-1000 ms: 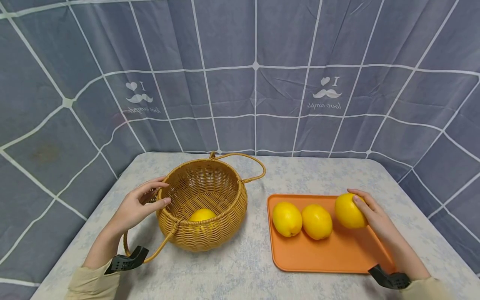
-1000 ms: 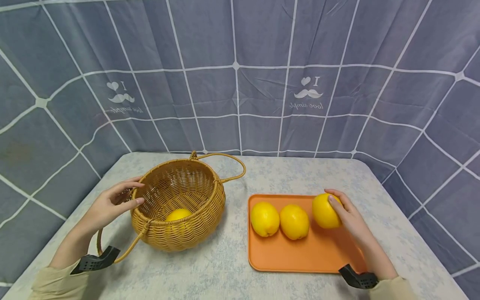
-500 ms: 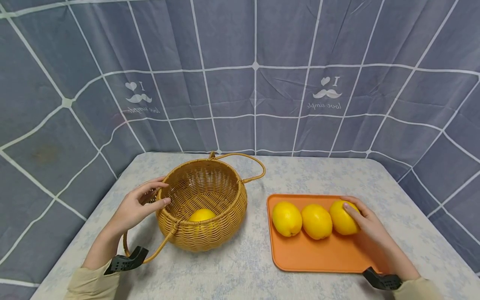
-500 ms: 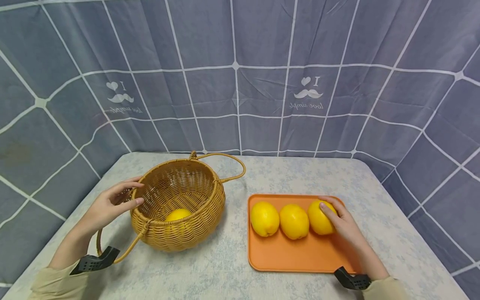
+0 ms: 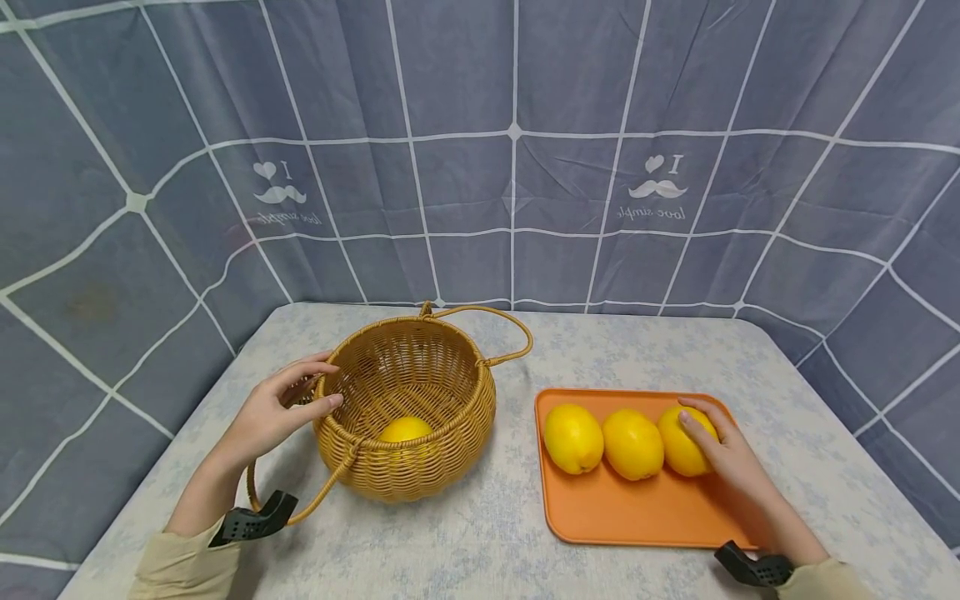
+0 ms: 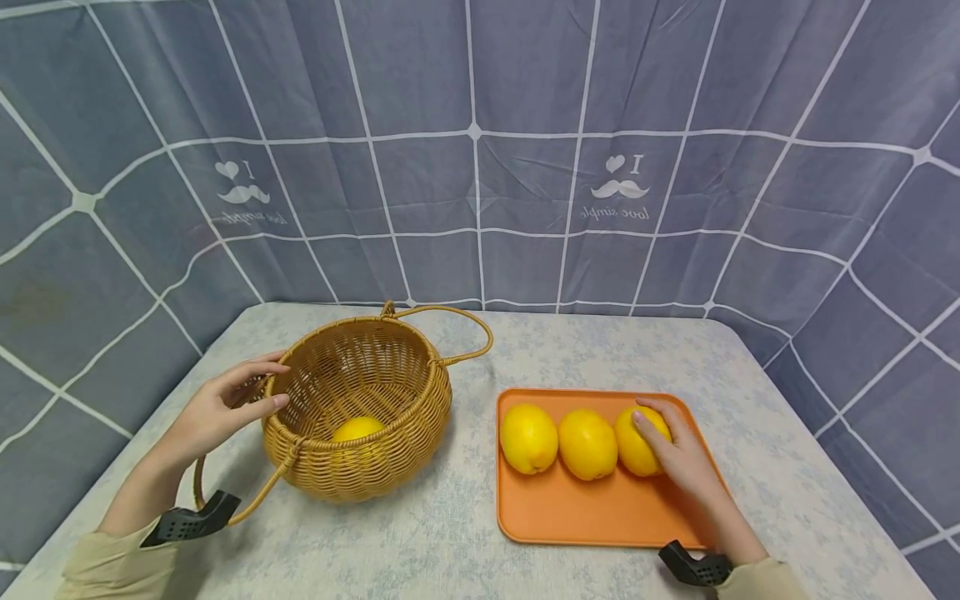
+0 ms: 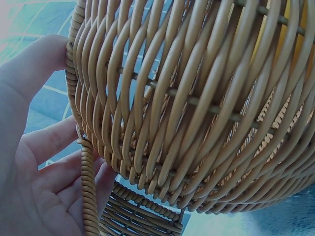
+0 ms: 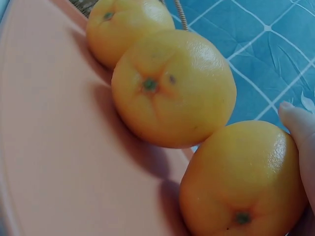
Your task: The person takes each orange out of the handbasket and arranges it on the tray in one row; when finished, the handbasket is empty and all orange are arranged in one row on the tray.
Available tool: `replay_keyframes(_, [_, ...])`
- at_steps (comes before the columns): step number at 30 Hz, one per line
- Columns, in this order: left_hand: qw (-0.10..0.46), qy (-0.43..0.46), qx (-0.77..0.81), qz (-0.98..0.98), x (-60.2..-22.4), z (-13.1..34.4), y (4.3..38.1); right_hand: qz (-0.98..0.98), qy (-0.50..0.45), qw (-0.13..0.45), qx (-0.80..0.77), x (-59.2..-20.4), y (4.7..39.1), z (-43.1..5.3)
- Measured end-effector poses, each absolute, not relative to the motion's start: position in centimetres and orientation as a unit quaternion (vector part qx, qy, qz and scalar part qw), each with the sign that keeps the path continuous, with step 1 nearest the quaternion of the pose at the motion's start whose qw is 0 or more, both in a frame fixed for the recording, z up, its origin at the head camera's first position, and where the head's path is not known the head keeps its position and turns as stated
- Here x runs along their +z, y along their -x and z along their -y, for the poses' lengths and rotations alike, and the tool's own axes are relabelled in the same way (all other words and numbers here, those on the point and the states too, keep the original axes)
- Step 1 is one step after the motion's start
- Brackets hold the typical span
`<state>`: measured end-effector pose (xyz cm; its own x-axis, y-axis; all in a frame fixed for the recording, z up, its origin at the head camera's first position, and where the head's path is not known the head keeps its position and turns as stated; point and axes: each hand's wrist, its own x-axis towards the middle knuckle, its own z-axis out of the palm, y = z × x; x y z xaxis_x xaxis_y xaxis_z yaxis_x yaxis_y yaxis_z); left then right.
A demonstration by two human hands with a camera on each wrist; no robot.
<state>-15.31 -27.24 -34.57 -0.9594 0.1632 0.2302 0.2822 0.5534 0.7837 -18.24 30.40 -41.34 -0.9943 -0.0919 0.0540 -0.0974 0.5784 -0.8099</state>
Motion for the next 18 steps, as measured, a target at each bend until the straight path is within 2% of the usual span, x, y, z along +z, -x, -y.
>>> replay_keyframes(7, [0.067, 0.122, -0.456, 0.879, -34.57, 27.20, 15.31, 0.918, -0.037, 0.008, 0.394, -41.34, 18.01, -30.05])
replay_keyframes(18, [0.072, 0.128, -0.457, 0.877, -34.59, 27.21, 15.37, 0.931, -0.068, 0.033, 0.357, -41.05, 17.70, -29.96])
